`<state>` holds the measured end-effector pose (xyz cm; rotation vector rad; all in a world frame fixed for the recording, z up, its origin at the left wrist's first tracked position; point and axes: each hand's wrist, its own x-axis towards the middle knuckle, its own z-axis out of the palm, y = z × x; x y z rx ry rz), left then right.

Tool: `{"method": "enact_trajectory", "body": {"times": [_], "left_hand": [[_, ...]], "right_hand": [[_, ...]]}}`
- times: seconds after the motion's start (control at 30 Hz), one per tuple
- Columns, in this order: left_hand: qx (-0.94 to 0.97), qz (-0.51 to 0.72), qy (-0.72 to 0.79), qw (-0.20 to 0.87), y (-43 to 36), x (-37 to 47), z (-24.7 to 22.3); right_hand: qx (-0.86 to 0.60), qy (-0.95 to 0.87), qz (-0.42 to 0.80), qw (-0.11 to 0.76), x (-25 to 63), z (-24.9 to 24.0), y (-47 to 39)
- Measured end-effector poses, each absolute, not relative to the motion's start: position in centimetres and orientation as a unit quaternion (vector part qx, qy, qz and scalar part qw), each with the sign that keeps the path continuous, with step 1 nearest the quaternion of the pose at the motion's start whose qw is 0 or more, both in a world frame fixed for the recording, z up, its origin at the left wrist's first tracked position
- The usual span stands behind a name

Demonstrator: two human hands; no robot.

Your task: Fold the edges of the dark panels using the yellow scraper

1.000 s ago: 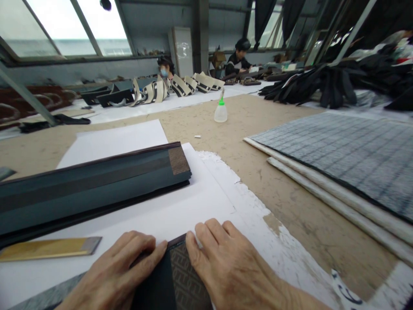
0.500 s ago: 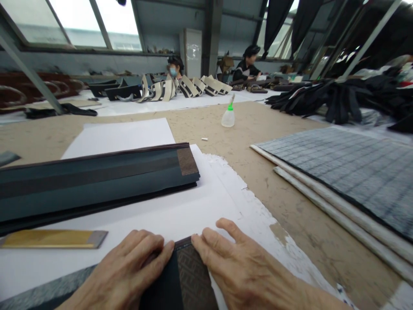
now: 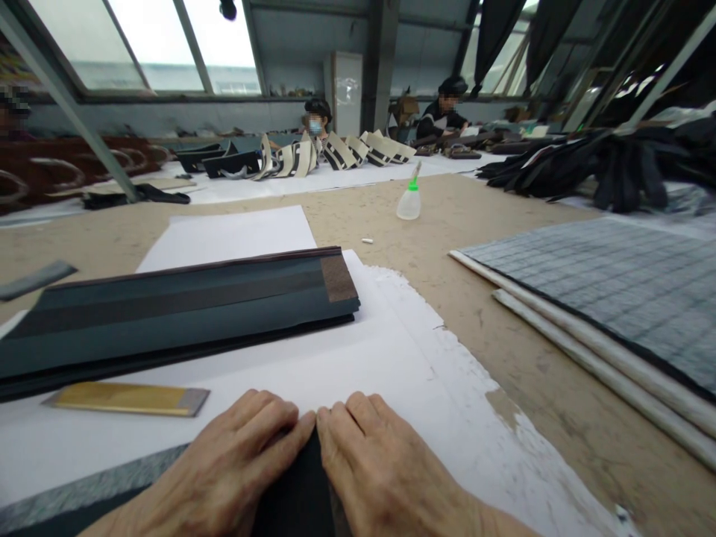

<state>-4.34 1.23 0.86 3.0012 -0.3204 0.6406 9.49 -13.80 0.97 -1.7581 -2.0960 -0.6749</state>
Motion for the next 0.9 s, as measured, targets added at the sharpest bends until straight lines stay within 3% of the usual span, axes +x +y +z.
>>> {"method": "enact_trajectory", "body": {"times": [0.27, 0.5, 0.9], "left_hand": [[0.972, 0.212, -0.092, 0.051, 3.0, -6.9, 1.6], [0.967, 0.230, -0.096, 0.048, 3.4, -7.6, -0.7], [0.951, 0.296, -0.082, 0.040, 2.9, -6.7, -1.1]], "right_hand": [[-0.626, -0.736, -0.208, 0.150, 9.5, 1.4, -14.2], [-0.616, -0.741, -0.227, 0.142, 9.2, 1.9, -13.3], [-0.611, -0.753, -0.234, 0.071, 9.7, 2.6, -13.7]]}}
